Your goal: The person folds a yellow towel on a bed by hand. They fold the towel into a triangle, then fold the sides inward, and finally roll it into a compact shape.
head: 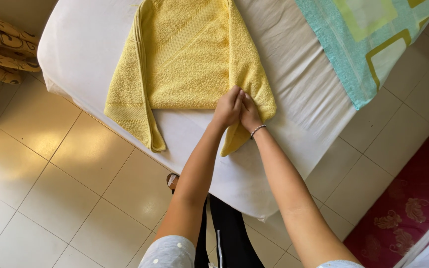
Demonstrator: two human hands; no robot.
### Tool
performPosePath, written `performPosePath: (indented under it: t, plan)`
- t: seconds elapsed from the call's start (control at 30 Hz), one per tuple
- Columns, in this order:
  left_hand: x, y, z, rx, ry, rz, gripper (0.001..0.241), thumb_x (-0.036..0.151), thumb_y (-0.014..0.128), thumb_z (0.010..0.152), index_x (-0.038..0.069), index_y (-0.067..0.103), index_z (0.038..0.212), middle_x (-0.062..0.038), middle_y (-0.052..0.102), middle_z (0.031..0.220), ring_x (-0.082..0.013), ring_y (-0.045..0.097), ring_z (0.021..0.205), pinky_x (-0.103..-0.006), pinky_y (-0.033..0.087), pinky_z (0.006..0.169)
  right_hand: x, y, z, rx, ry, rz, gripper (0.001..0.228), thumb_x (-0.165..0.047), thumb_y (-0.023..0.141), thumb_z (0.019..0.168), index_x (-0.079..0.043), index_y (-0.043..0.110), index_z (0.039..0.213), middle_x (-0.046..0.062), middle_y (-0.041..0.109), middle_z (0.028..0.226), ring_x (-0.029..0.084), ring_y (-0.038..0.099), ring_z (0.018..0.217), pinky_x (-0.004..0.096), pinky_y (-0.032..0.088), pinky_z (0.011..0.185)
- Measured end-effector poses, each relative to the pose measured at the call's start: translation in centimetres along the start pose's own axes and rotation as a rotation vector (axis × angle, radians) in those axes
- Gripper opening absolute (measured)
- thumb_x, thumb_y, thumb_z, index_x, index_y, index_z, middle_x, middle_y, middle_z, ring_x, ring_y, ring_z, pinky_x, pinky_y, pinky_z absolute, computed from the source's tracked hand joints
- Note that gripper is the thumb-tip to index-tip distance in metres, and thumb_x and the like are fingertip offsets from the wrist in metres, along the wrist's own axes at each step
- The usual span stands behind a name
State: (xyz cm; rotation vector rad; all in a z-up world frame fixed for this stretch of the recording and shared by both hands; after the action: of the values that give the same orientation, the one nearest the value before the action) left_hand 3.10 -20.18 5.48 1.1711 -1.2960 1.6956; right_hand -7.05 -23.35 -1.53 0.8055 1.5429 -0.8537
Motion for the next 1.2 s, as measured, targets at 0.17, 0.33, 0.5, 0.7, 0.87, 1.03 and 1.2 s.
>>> performPosePath:
  t: [0.17, 0.33, 0.5, 0.7, 0.87, 1.03, 1.2]
  plan:
    - [0.7, 0.2, 0.6, 0.083, 0.096, 0.265, 0.019, 0.025, 0.055, 0.103, 0.008, 0.054, 0.094, -0.021, 0.068, 0.082, -0.0435, 0.065, 0.076, -0.0528, 0.051, 0.066, 2.3, 0.0, 0.5, -0.01, 0.005, 0.119, 0.036, -0.033, 0.038, 0.114, -0.003, 0.056, 0.122, 0.007, 0.061, 0.113, 0.015, 0.053, 0.106, 0.031, 0.046, 0.099]
    - [0.2, 0.3, 1.1, 0.034, 0.092, 0.447, 0.02, 0.029, 0.056, 0.101, 0.01, 0.056, 0.093, -0.02, 0.068, 0.073, -0.0441, 0.066, 0.066, -0.0555, 0.05, 0.06, 2.8, 0.2, 0.8, -0.044, -0.051, 0.152, 0.032, -0.023, 0.042, 0.108, -0.003, 0.051, 0.13, 0.004, 0.059, 0.121, 0.015, 0.052, 0.114, 0.031, 0.042, 0.104]
    - [-0.7, -0.2, 0.3, 0.04, 0.059, 0.586, 0.019, 0.029, 0.055, 0.098, 0.012, 0.058, 0.094, -0.018, 0.07, 0.07, -0.0399, 0.069, 0.063, -0.0529, 0.053, 0.056, 1.1, -0.1, 0.5, 0.038, -0.089, -0.199, 0.026, -0.02, 0.046, 0.102, 0.001, 0.062, 0.105, 0.015, 0.062, 0.108, 0.028, 0.059, 0.104, 0.037, 0.047, 0.093]
    - [-0.3, -0.6, 0.4, -0.015, -0.049, 0.627, 0.022, 0.032, 0.054, 0.099, 0.01, 0.057, 0.095, -0.018, 0.071, 0.072, -0.0395, 0.07, 0.063, -0.0524, 0.054, 0.057, -0.1, -0.1, 0.2, 0.03, -0.143, -0.335, 0.022, -0.016, 0.048, 0.099, 0.001, 0.061, 0.101, 0.017, 0.059, 0.104, 0.033, 0.057, 0.098, 0.041, 0.046, 0.088]
    - [-4.4, -7.8, -4.5, 0.222, -0.314, 0.571, 0.021, 0.027, 0.05, 0.101, 0.01, 0.063, 0.1, -0.02, 0.071, 0.077, -0.0406, 0.069, 0.07, -0.0535, 0.052, 0.061, 0.2, -0.5, -0.1, 0.056, -0.145, -0.271, 0.019, -0.013, 0.048, 0.103, 0.0, 0.059, 0.095, 0.014, 0.057, 0.1, 0.028, 0.056, 0.096, 0.037, 0.047, 0.089]
    - [-0.6, -17.9, -17.1, 0.422, -0.312, 0.345, 0.025, 0.022, 0.05, 0.108, 0.004, 0.063, 0.098, -0.015, 0.066, 0.082, -0.0287, 0.062, 0.072, -0.0408, 0.047, 0.065, -3.3, -0.1, -1.4, -0.046, -0.133, -0.18, 0.017, -0.015, 0.052, 0.103, -0.002, 0.062, 0.097, 0.01, 0.057, 0.099, 0.024, 0.058, 0.095, 0.034, 0.048, 0.09]
    - [-8.5, -24.3, -40.0, 0.923, -0.491, -1.359, 0.066, 0.039, 0.049, 0.106, 0.007, 0.027, 0.159, -0.02, 0.052, 0.146, -0.0259, 0.064, 0.115, -0.0293, 0.057, 0.084, -3.7, 2.4, -4.2, -0.092, -0.11, -0.566, 0.028, -0.017, 0.074, 0.088, -0.019, 0.074, 0.116, 0.013, 0.045, 0.124, 0.03, 0.048, 0.116, 0.035, 0.048, 0.102]
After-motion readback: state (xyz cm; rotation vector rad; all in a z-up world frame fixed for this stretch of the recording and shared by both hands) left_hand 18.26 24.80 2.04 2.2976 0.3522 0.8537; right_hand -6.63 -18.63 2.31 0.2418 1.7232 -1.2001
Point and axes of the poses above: each hand's wrist, its own z-axis towards the middle knuckle, its own y-axis out of the palm, x = y × z, the point moved 7 cm from there along z, towards the middle knuckle
